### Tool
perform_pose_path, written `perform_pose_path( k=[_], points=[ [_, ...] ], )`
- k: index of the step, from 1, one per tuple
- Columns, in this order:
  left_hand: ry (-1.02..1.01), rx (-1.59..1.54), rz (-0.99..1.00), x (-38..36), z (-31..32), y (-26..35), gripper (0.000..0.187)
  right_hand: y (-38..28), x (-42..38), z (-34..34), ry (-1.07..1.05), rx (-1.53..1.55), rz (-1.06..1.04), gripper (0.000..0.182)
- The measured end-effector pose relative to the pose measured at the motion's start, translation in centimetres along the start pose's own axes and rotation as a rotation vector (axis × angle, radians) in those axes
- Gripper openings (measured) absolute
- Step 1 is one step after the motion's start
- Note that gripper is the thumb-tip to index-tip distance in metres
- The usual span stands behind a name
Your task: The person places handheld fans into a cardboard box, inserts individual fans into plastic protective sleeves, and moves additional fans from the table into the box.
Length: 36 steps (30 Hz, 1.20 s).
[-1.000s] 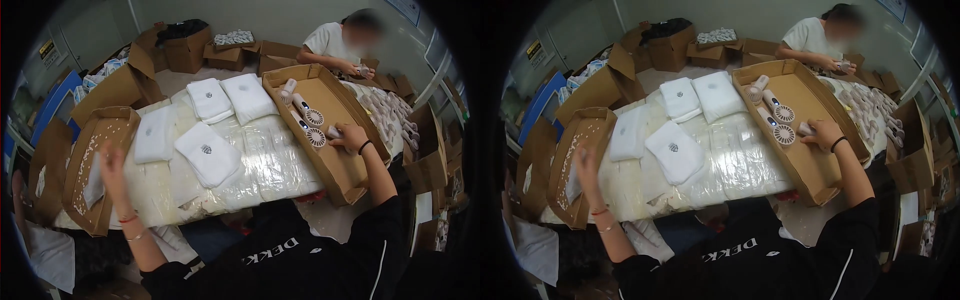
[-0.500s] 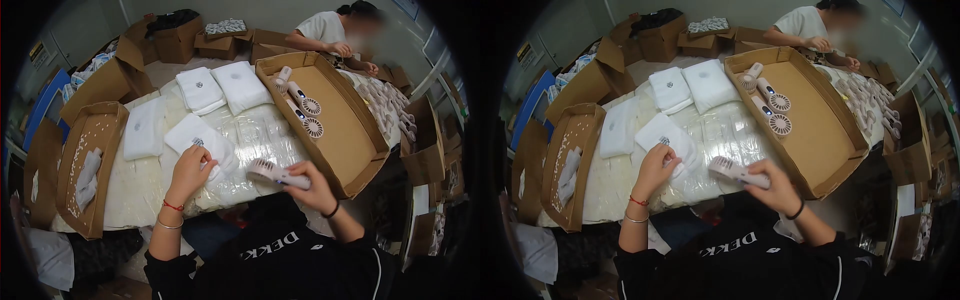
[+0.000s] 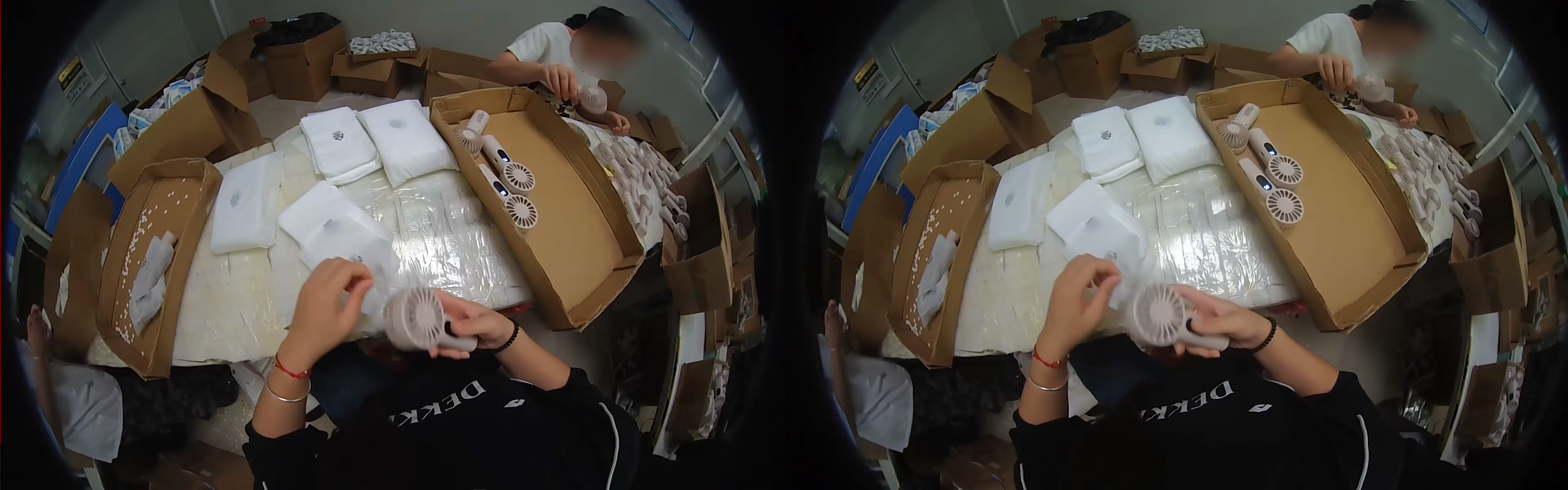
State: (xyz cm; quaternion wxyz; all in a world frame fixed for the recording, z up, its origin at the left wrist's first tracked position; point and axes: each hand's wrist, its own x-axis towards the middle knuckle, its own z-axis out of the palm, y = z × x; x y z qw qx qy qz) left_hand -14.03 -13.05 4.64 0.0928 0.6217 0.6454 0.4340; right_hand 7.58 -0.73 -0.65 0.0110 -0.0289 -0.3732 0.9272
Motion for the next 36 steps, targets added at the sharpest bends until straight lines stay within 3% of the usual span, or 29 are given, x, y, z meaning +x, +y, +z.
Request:
perform_pose_path(
  k=[2,3,6,7,9,14,16,18,19,20,22,24,25,30,33,35,36],
  points=[
    [-0.053,-0.025,0.026,-0.3,-0.1,1.4,0.006,0.5,0.8,0.0,-0.293,0.098,0.112,0.076],
    [-0.098,-0.077,0.043,-0.5,-0.1,1.9,0.007,0.4,1.4,0.4,-0.322,0.097,0.159,0.083],
    [-0.121,-0.144,0.068,-1.3,-0.2,2.0,0.008,1.8,1.6,-0.6,-0.306,0.199,0.187,0.079],
    [-0.097,-0.236,-0.022,-1.6,-0.5,1.8,0.008,1.8,1.5,-0.5,-0.307,0.198,0.187,0.079],
    [-0.067,-0.325,-0.116,-2.1,-0.6,1.6,0.009,1.5,1.3,-0.2,-0.160,0.215,0.176,0.077],
    [-0.026,-0.257,0.021,-2.6,0.7,1.9,0.010,1.8,0.3,0.0,-0.061,0.095,0.030,0.067],
    [-0.049,-0.276,0.030,-2.8,1.3,2.5,0.010,2.0,0.6,0.8,0.332,0.203,-0.106,0.057],
    [-0.029,-0.204,0.128,-2.8,2.3,3.0,0.011,1.7,0.3,0.3,0.384,0.264,-0.133,0.055],
    [0.039,-0.192,0.130,-2.8,2.7,2.6,0.009,1.9,-0.4,-1.4,0.164,0.297,-0.129,0.055],
    [0.041,-0.193,0.129,-2.8,2.7,2.3,0.009,1.0,-0.8,-1.2,0.072,0.314,-0.139,0.057],
    [0.081,-0.362,-0.103,-2.8,2.1,1.7,0.007,-0.9,-1.7,-0.9,-0.111,0.344,-0.152,0.062],
    [0.040,-0.363,-0.089,-2.7,1.6,1.5,0.006,-2.8,-2.3,0.1,-0.151,0.054,-0.045,0.072],
    [-0.002,-0.395,-0.097,-2.6,1.5,1.8,0.006,-2.9,-2.2,-0.1,-0.193,0.078,0.039,0.075],
    [-0.022,-0.424,-0.098,-2.9,1.7,1.9,0.006,-0.6,-0.7,-1.2,-0.232,-0.011,0.217,0.069],
    [0.015,-0.380,-0.085,-3.2,1.0,1.5,0.006,0.6,-0.5,-0.6,-0.025,0.114,0.092,0.065],
    [0.003,-0.166,0.148,-2.8,1.4,1.6,0.009,1.4,-0.5,0.2,0.025,0.115,0.060,0.063],
    [0.001,-0.164,0.146,-2.8,1.7,1.7,0.009,1.6,-0.5,0.8,0.081,0.113,0.023,0.062]
  ],
)
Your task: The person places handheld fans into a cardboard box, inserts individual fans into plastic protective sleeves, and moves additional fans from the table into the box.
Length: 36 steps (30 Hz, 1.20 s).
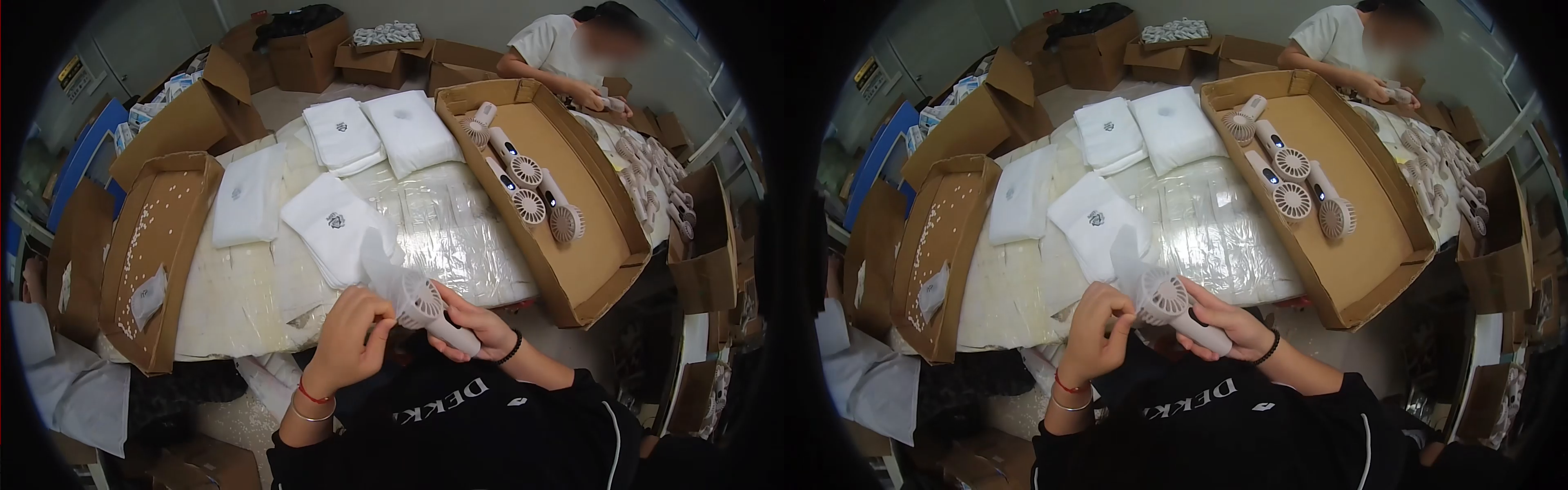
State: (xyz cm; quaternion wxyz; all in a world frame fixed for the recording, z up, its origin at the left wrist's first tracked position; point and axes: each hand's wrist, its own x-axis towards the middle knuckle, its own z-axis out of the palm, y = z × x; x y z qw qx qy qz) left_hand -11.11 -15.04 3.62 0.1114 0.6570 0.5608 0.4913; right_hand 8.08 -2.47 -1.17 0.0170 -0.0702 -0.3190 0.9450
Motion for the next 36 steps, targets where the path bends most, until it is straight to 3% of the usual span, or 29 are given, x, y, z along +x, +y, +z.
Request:
perform_pose_path(
  k=[3,7,10,12,13,14,16,17,18,19,21,22,24,25,26,28,29,30,32,34,36],
  points=[
    [0.029,0.251,0.154,0.1,1.5,0.3,0.012,0.9,0.3,1.6,0.085,0.208,-0.043,0.052],
    [0.121,0.433,0.174,0.3,4.2,0.2,0.012,1.1,1.1,2.0,0.037,0.508,-0.043,0.039],
    [0.199,0.469,0.177,0.4,5.3,-1.1,0.013,1.1,1.5,2.3,0.160,0.683,-0.025,0.032],
    [0.264,0.471,0.189,0.7,5.5,-1.9,0.015,1.5,1.9,1.8,0.258,0.086,-0.245,0.037],
    [0.266,0.471,0.190,1.1,5.3,-2.0,0.015,1.3,2.1,3.3,0.537,-0.374,-0.304,0.048],
    [0.311,0.489,0.208,1.4,5.2,-1.8,0.013,1.5,2.1,2.8,0.538,-0.376,-0.304,0.048],
    [0.354,0.504,0.225,1.6,4.9,-1.2,0.012,2.2,2.3,1.4,0.507,-1.526,-0.575,0.061],
    [0.290,0.522,0.207,1.8,4.9,-0.8,0.011,2.5,2.2,1.5,0.511,-1.335,-0.494,0.062],
    [0.228,0.542,0.189,1.9,5.0,-0.5,0.010,1.9,1.9,1.8,0.509,-1.336,-0.496,0.062],
    [0.231,0.543,0.191,1.5,5.5,-0.3,0.010,0.8,1.5,2.0,0.548,-1.124,-0.345,0.061],
    [-0.104,0.386,0.299,-0.3,6.9,0.2,0.014,0.6,2.1,0.0,0.495,-0.787,-0.409,0.057],
    [-0.107,0.384,0.300,-1.0,7.4,0.3,0.014,0.1,1.9,0.1,0.498,-0.785,-0.410,0.057],
    [0.086,0.229,0.199,-1.6,8.0,0.3,0.028,-1.0,1.2,0.6,0.450,-0.619,-0.407,0.054],
    [0.120,0.207,0.093,-1.7,7.6,0.5,0.049,-0.9,0.9,0.9,0.468,-0.605,-0.380,0.056],
    [0.111,0.198,0.088,-1.4,7.3,0.7,0.049,-0.7,0.6,0.8,0.480,-0.598,-0.376,0.056],
    [0.092,0.197,0.020,-0.7,7.0,0.9,0.059,-0.7,0.0,1.1,0.366,-0.887,-0.160,0.057],
    [-0.050,0.119,-0.073,-1.4,7.1,0.5,0.058,-1.2,-0.2,2.0,0.196,-1.069,-0.202,0.061],
    [-0.048,0.118,-0.067,-1.4,6.8,0.4,0.058,-3.0,-0.8,3.2,0.047,-1.305,0.207,0.059],
    [0.054,-0.024,0.028,-1.3,5.5,0.2,0.051,-4.3,-2.0,4.6,-0.024,-1.300,0.024,0.047],
    [0.237,0.062,-0.045,-1.1,2.0,-0.2,0.037,-7.4,-3.8,4.7,-0.145,-1.381,-0.197,0.033],
    [0.450,0.068,-0.162,-0.3,-3.0,-1.9,0.028,-10.5,-7.0,3.2,0.158,-1.534,-0.260,0.029]
  ],
)
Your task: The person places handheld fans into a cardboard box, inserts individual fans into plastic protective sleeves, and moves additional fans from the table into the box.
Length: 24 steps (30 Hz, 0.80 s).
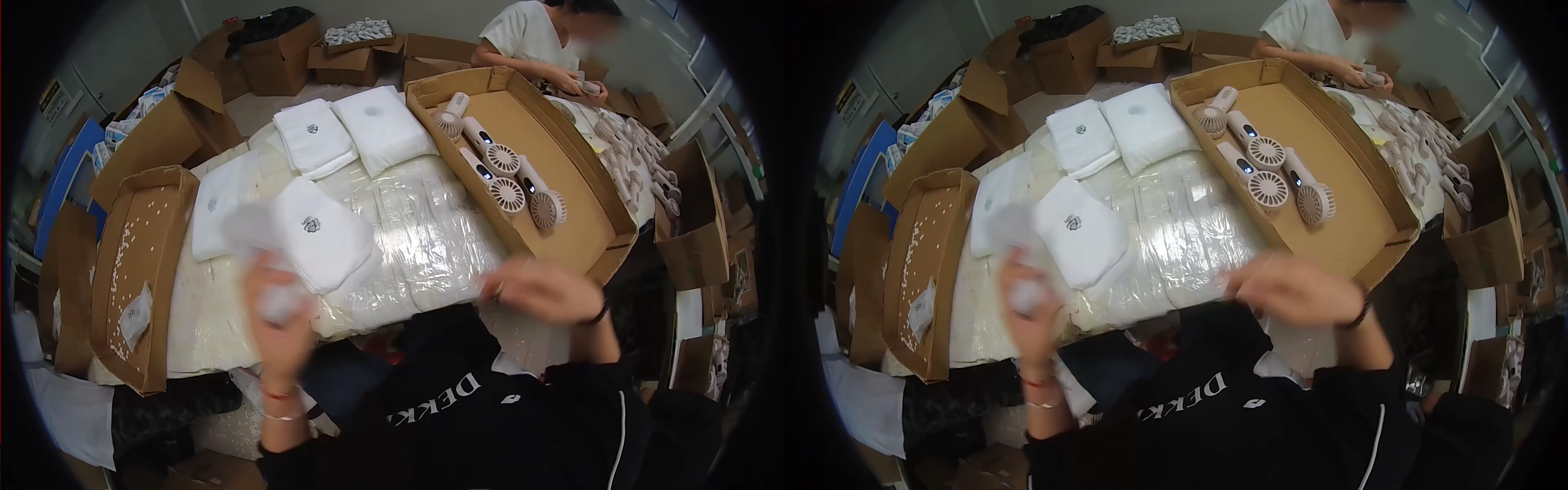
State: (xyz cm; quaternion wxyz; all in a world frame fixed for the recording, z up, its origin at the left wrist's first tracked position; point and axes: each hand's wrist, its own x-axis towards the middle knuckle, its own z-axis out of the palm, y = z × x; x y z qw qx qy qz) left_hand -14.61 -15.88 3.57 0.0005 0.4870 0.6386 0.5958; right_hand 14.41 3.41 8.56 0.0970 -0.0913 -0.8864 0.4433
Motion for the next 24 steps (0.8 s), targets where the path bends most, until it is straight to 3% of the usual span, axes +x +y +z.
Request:
perform_pose_path(
  k=[2,4,7,9,10,11,12,14,18,24],
  points=[
    [0.202,0.124,0.026,3.8,-5.0,-2.2,0.026,2.2,0.0,-4.1,0.284,-0.330,0.011,0.031],
    [0.384,0.194,0.005,6.8,-9.4,-3.5,0.027,4.0,0.1,-8.5,0.359,-0.816,0.296,0.042],
    [0.549,0.171,-0.082,7.8,-12.6,-6.2,0.032,9.6,0.1,-12.0,0.458,-1.034,0.323,0.054],
    [0.412,0.250,-0.175,6.7,-10.5,-5.2,0.033,11.4,0.4,-12.5,0.304,-1.224,0.329,0.062],
    [0.263,0.245,-0.089,5.8,-8.7,-5.8,0.031,11.2,1.0,-12.5,0.310,-1.229,0.316,0.062],
    [0.111,0.241,-0.011,4.8,-6.8,-6.0,0.030,11.0,1.4,-12.1,0.179,-1.228,0.231,0.062],
    [-0.043,0.260,-0.011,4.2,-4.9,-4.9,0.024,10.9,1.6,-11.7,0.040,-1.219,0.150,0.063],
    [-0.273,0.244,-0.079,3.5,-1.7,-3.5,0.016,10.7,1.5,-11.2,0.023,-1.149,0.142,0.064],
    [-0.473,0.260,-0.128,3.6,1.0,-3.6,0.019,9.4,0.9,-10.0,0.006,-1.068,0.130,0.063],
    [-0.540,0.295,-0.103,3.9,2.1,-5.2,0.020,11.1,-1.2,-9.5,0.090,-1.023,0.156,0.050]
  ],
)
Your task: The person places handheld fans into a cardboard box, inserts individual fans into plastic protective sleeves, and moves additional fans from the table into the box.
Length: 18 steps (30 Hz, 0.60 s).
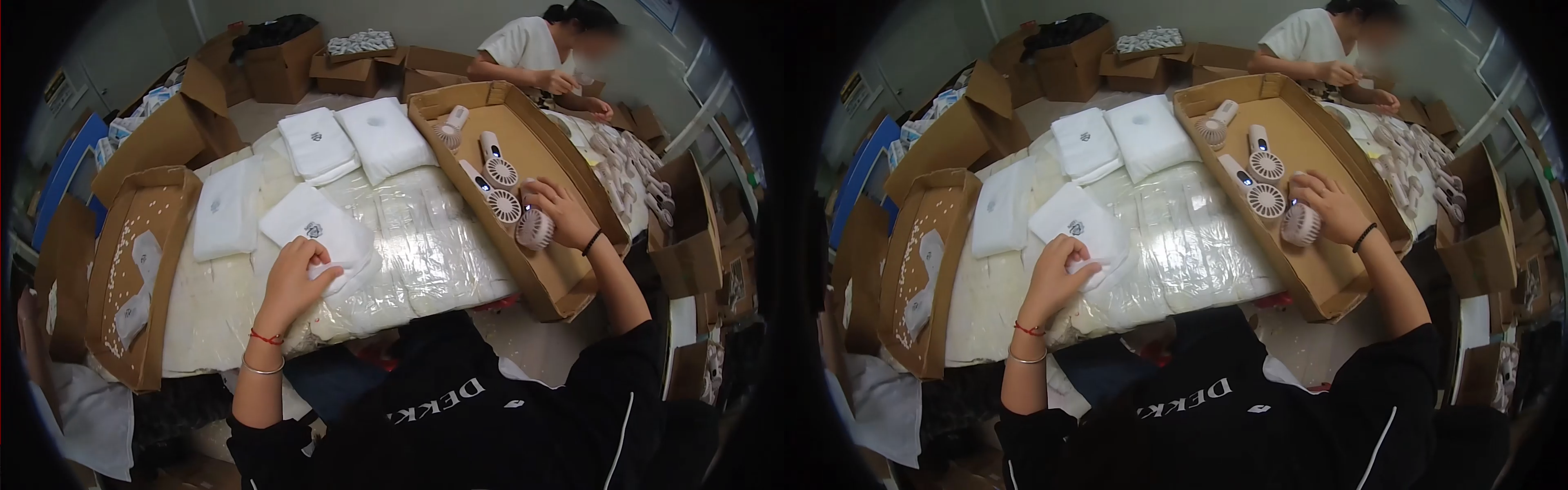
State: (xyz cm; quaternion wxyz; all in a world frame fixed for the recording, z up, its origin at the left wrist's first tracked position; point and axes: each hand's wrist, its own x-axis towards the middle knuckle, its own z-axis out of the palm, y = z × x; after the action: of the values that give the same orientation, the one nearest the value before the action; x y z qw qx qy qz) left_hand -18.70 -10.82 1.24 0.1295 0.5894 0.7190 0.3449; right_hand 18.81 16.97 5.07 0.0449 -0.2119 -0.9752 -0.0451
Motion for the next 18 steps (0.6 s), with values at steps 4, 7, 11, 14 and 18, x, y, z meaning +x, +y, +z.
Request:
perform_pose_path(
  k=[4,7,11,14,18],
  points=[
    [0.051,0.035,-0.023,0.0,0.5,-0.1,0.016,0.7,-0.5,0.1,-0.059,0.197,0.090,0.041],
    [0.111,-0.068,-0.025,-0.2,0.7,-0.4,0.014,-1.2,-1.4,-2.1,0.123,0.449,0.278,0.034],
    [0.125,-0.055,-0.029,-0.3,0.7,-0.5,0.013,-4.0,-2.3,-2.1,0.578,0.835,0.515,0.031],
    [0.115,-0.049,-0.033,-0.2,0.9,-0.5,0.013,-8.7,-2.3,-4.1,0.592,1.072,0.422,0.033],
    [0.136,-0.067,-0.019,-0.3,0.9,-0.6,0.011,-14.0,-2.7,-3.4,0.357,1.083,0.270,0.046]
  ],
)
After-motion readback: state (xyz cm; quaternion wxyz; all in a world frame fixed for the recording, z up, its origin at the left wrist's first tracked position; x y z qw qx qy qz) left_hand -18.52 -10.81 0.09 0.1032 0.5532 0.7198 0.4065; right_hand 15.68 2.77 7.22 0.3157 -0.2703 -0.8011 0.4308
